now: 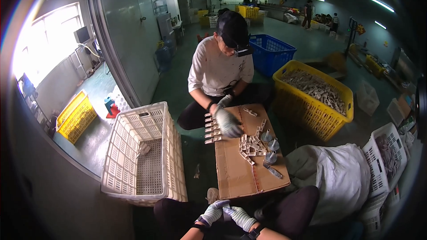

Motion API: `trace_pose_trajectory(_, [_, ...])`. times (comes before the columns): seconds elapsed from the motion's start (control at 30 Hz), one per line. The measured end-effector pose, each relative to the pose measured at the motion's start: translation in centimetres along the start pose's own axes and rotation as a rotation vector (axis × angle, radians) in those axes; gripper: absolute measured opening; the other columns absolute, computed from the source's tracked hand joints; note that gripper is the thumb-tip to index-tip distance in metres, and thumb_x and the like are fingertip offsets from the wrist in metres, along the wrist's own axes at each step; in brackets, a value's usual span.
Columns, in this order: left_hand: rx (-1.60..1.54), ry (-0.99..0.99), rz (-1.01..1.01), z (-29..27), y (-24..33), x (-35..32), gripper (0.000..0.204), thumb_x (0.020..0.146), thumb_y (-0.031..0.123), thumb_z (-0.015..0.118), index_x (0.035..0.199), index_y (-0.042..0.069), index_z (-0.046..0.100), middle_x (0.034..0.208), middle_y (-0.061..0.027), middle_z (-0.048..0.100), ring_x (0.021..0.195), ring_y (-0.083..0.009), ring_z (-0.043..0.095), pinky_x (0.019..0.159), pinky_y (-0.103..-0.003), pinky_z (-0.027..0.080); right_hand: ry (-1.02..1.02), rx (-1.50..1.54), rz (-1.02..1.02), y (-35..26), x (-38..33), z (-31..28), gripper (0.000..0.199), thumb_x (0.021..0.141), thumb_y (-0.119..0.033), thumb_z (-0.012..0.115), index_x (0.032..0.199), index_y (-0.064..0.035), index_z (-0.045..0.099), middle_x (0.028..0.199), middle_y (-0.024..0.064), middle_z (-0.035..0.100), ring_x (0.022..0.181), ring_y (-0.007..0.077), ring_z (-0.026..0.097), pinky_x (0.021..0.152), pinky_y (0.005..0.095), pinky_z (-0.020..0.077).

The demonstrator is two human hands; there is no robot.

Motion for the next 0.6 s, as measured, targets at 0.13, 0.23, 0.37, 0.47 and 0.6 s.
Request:
trace_pose_trajectory(0.13, [0.120, 0.009, 0.049, 0.3, 0.6, -0.2, 0.035, 0.085, -0.012, 0.055, 0.114, 0.005, 0.064, 0.105, -0.0047, 0.065, 0.095, -0.0129, 0.059, 0.089, -0.027, 0.048, -0.003, -0.010, -0.006, 0.3, 0.2, 0.0, 0.030, 0.095, -0.027, 0.057, 0.111, -0.0019, 0.065, 0.100, 0.0009, 0.066, 0.091, 0.0088, 0.056, 0.084, 0.0263, 0.0462])
trace_pose_trajectory(0.23, [0.034, 0.053, 0.010, 0.3, 1.3, -0.3, 0.028, 0.087, -0.007, 0.055, 0.112, 0.003, 0.064, 0.101, -0.0075, 0.065, 0.092, -0.0156, 0.061, 0.088, -0.029, 0.049, 0.004, -0.012, -0.019, -0.4, -0.1, 0.2, 0.031, 0.095, -0.026, 0.056, 0.111, -0.0017, 0.065, 0.100, 0.0012, 0.066, 0.091, 0.0092, 0.057, 0.085, 0.0265, 0.0464])
trace_pose_trajectory(0.37, [0.089, 0.078, 0.058, 0.6, 2.6, -0.3, 0.018, 0.089, 0.002, 0.058, 0.105, 0.000, 0.063, 0.095, -0.0106, 0.065, 0.089, -0.0194, 0.062, 0.085, -0.032, 0.050, -0.004, 0.046, -0.024, -1.8, -0.8, 0.5, 0.031, 0.095, -0.027, 0.056, 0.112, -0.0016, 0.064, 0.099, 0.0022, 0.066, 0.089, 0.0101, 0.057, 0.084, 0.0270, 0.0466])
trace_pose_trajectory(0.47, [-0.065, 0.115, -0.051, 1.4, 3.0, -0.3, 0.015, 0.089, 0.004, 0.059, 0.103, 0.000, 0.063, 0.092, -0.0095, 0.065, 0.086, -0.0188, 0.062, 0.083, -0.032, 0.050, 0.031, -0.009, 0.014, -2.4, -1.5, 0.1, 0.033, 0.095, -0.029, 0.056, 0.111, -0.0014, 0.064, 0.098, 0.0030, 0.066, 0.088, 0.0104, 0.057, 0.083, 0.0273, 0.0466])
trace_pose_trajectory(0.6, [-0.024, 0.096, -0.014, 1.6, 2.1, 0.7, 0.016, 0.089, 0.005, 0.060, 0.104, 0.001, 0.063, 0.091, -0.0088, 0.064, 0.085, -0.0181, 0.061, 0.083, -0.031, 0.050, 0.099, -0.125, -0.015, -1.0, -0.6, -1.0, 0.035, 0.095, -0.032, 0.056, 0.109, -0.0012, 0.064, 0.096, 0.0037, 0.066, 0.086, 0.0106, 0.056, 0.081, 0.0279, 0.0465])
Point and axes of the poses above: each hand's wrist, its own x-axis towards the middle knuckle, its own z-axis out of the palm, y = z × x, the point moved 7 cm from there along x, towards the middle knuckle
